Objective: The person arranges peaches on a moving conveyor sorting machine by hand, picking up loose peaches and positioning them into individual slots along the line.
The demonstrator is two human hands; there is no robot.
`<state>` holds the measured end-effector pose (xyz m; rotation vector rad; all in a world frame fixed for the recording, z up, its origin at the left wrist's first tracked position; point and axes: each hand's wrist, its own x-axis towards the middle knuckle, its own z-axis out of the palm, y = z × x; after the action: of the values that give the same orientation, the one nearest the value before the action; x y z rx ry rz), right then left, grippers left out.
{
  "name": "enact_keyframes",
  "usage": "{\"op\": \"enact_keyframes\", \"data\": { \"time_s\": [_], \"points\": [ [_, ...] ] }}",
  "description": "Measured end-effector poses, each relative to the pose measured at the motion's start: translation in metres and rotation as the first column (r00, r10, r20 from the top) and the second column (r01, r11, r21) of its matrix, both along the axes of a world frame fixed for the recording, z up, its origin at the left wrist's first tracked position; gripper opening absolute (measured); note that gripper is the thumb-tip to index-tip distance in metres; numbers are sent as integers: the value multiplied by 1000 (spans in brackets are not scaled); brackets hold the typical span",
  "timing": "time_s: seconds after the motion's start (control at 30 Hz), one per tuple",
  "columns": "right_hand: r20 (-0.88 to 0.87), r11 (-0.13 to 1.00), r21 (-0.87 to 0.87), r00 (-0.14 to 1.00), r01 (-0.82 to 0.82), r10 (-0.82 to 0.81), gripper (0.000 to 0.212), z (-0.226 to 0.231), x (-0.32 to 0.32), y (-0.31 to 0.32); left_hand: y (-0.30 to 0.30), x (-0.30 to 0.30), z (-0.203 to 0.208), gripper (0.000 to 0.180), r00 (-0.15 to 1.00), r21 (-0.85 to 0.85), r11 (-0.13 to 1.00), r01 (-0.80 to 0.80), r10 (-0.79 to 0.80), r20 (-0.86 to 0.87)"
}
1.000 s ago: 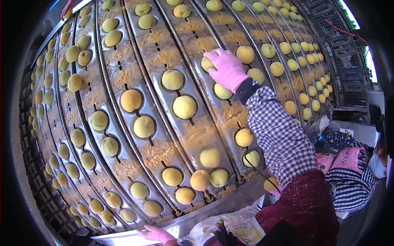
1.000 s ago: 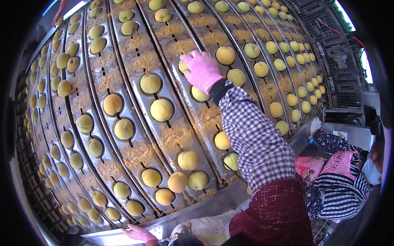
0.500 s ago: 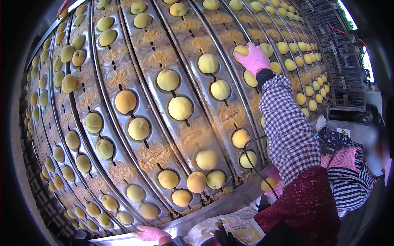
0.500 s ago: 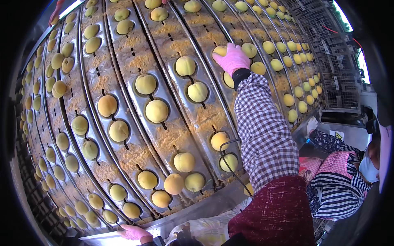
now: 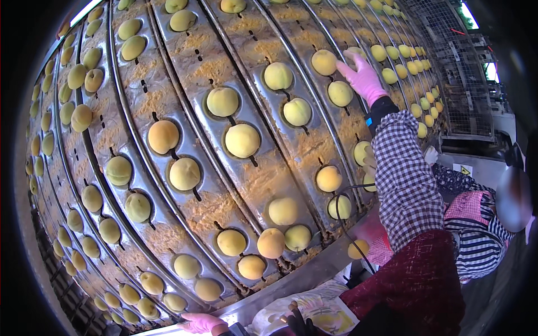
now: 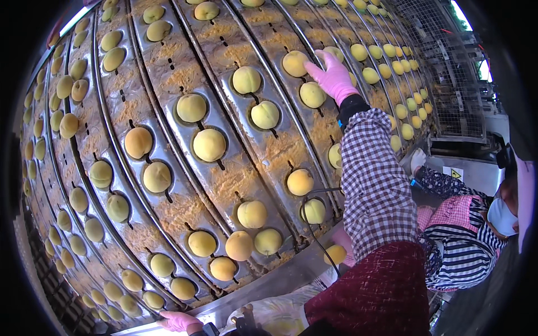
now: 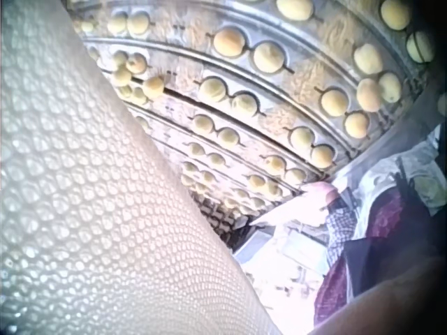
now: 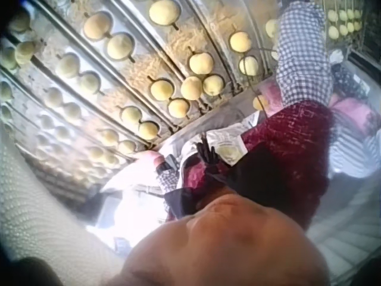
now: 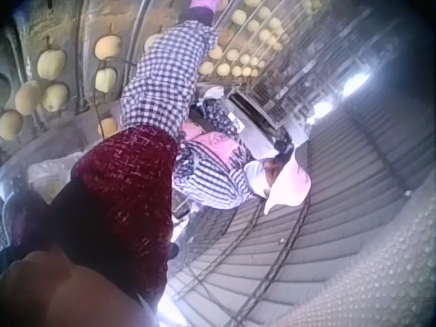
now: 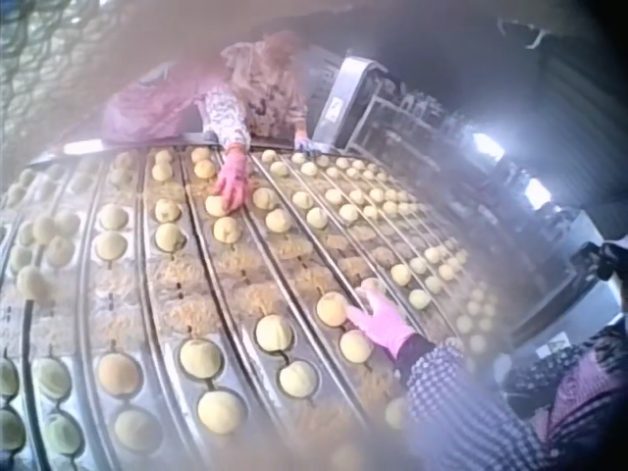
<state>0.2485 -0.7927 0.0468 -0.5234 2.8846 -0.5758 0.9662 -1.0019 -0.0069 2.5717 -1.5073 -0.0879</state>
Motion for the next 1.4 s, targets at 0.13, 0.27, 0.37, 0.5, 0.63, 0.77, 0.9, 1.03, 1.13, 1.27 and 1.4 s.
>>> {"op": "enact_keyframes", "data": {
  "time_s": [0.13,0.27,0.37,0.5,0.63,0.77,0.9,1.03,1.13,1.27,1.4],
  "points": [
    [-21,956,294,1000,-14,21,68,-12,48,12,-27,33,-3,81,1000,16,999,30,-30,6],
    [-100,848,519,993,105,-62,63,-14,58,-2,-48,43,0,79,998,66,998,-17,20,-53],
    [-56,769,625,990,135,-129,63,-2,69,-25,-59,69,-11,77,997,94,994,-51,45,64],
    [-167,943,320,985,87,-35,63,8,104,-65,-68,95,-26,77,994,28,999,-46,43,97],
    [-54,868,468,975,-165,214,54,1,162,-99,-67,88,-20,75,992,64,997,-34,26,120],
    [-54,920,376,989,-108,138,50,-10,152,-90,-67,80,-14,76,994,122,992,-36,22,111],
    [-200,896,274,891,-348,408,58,5,194,-127,-65,82,-16,79,995,107,994,-34,24,95],
    [76,660,397,740,-637,669,67,-2,224,-159,-66,83,-20,77,993,96,993,-68,59,101],
    [128,738,319,798,-595,588,67,-2,223,-163,-65,77,-19,76,990,105,991,-88,75,121],
    [152,887,39,880,-461,451,62,-12,221,-142,-64,73,-13,75,994,108,992,-67,57,94],
    [137,947,-44,937,-317,320,60,-16,237,-136,-65,74,-15,75,993,111,991,-70,59,103]
  ]
}}
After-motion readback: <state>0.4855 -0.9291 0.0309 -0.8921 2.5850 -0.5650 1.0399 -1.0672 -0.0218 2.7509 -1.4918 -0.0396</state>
